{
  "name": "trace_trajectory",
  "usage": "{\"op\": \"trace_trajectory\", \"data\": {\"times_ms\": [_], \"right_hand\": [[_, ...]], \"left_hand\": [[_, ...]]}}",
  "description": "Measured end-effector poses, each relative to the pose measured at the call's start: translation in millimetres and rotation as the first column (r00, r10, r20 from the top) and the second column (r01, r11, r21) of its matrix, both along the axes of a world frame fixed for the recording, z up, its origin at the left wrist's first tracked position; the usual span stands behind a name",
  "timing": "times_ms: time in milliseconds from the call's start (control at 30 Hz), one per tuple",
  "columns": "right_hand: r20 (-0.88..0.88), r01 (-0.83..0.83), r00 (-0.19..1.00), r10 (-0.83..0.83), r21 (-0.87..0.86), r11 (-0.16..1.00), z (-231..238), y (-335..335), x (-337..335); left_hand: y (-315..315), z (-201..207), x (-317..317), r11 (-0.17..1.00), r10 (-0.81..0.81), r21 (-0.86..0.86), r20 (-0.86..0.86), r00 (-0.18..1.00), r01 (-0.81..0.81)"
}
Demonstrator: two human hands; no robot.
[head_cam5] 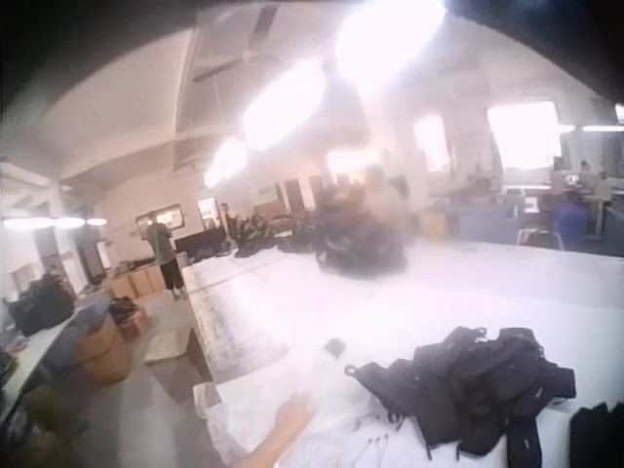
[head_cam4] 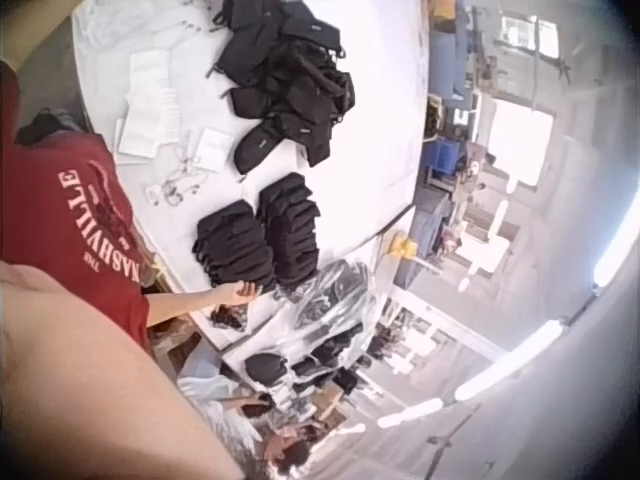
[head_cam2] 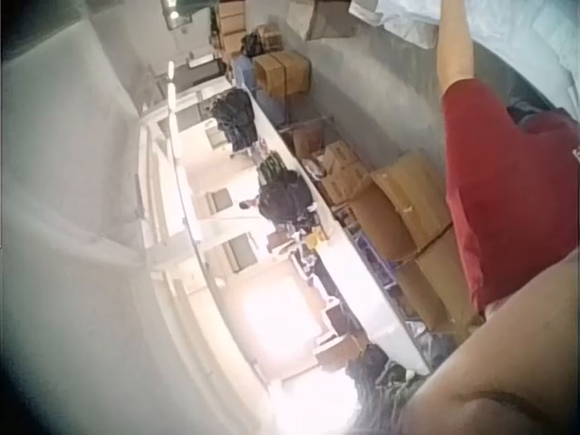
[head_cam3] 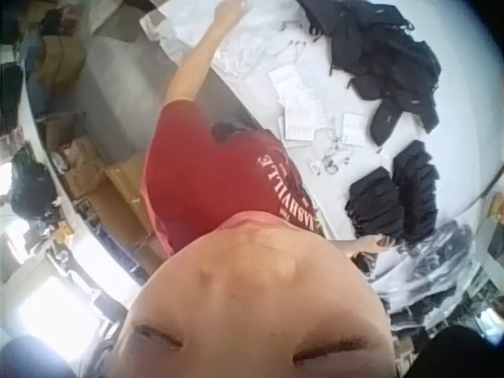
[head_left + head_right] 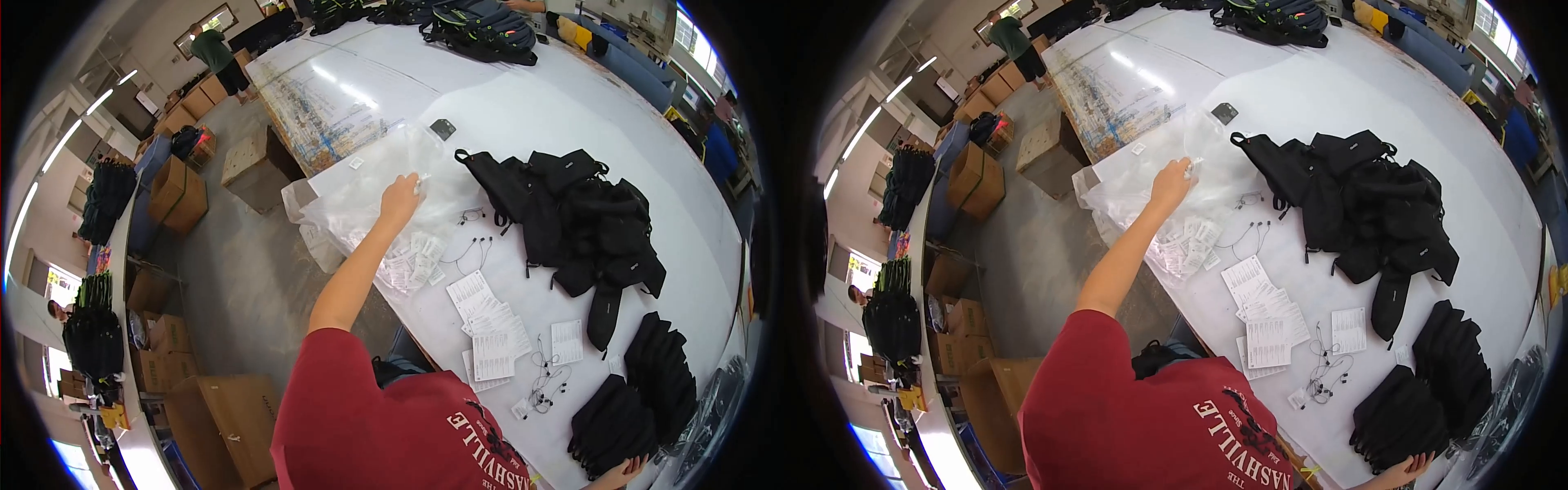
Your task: Assembling sunglasses cases by inserting labels and earphones into the cases and organizing them.
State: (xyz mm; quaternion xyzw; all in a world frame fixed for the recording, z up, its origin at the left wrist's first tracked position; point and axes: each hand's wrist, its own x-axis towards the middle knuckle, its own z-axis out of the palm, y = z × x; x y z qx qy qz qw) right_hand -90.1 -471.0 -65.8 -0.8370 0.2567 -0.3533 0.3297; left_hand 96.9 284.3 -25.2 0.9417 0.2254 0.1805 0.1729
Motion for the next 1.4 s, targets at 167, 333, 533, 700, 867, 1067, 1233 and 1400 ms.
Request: {"op": "trace_trajectory", "data": {"times_ms": [167, 333, 533, 700, 867, 1067, 1233, 1400], "right_hand": [[0.011, -0.043, 0.999, 0.043, -0.005, 0.999, 10, 46, 21], [0.06, -0.004, 0.998, 0.004, -0.002, 1.0, 14, 51, 7], [0.08, -0.009, 0.997, 0.004, 0.058, 0.998, 13, 63, -3], [0.157, -0.206, 0.969, 0.191, 0.086, 0.975, 39, 138, 33], [-0.127, -0.524, 0.821, 0.556, 0.22, 0.823, 43, 226, 50], [-0.377, -0.6, 0.673, 0.636, 0.223, 0.768, 11, 288, 62], [-0.423, -0.641, 0.682, 0.596, 0.047, 0.766, -17, 313, 88], [-0.475, -0.696, 0.659, 0.583, -0.091, 0.712, -38, 319, 97]], "left_hand": [[0, -22, -28, 0.975, 0.153, -0.205, 0.368, 0.917, -0.081], [6, -17, -15, 0.962, 0.221, -0.266, 0.624, 0.749, -0.063], [-34, 34, 21, 0.983, -0.076, -0.06, 0.718, 0.692, 0.171], [-133, 30, 16, 0.84, -0.252, -0.245, 0.613, 0.749, 0.483], [-195, -44, 4, 0.674, -0.612, -0.41, 0.157, 0.775, 0.615], [-219, -45, -22, 0.724, -0.676, -0.142, 0.047, 0.735, 0.675], [-209, -43, -70, 0.711, -0.663, -0.207, 0.121, 0.739, 0.672], [-223, -60, -126, 0.692, -0.71, -0.329, -0.146, 0.689, 0.643]]}}
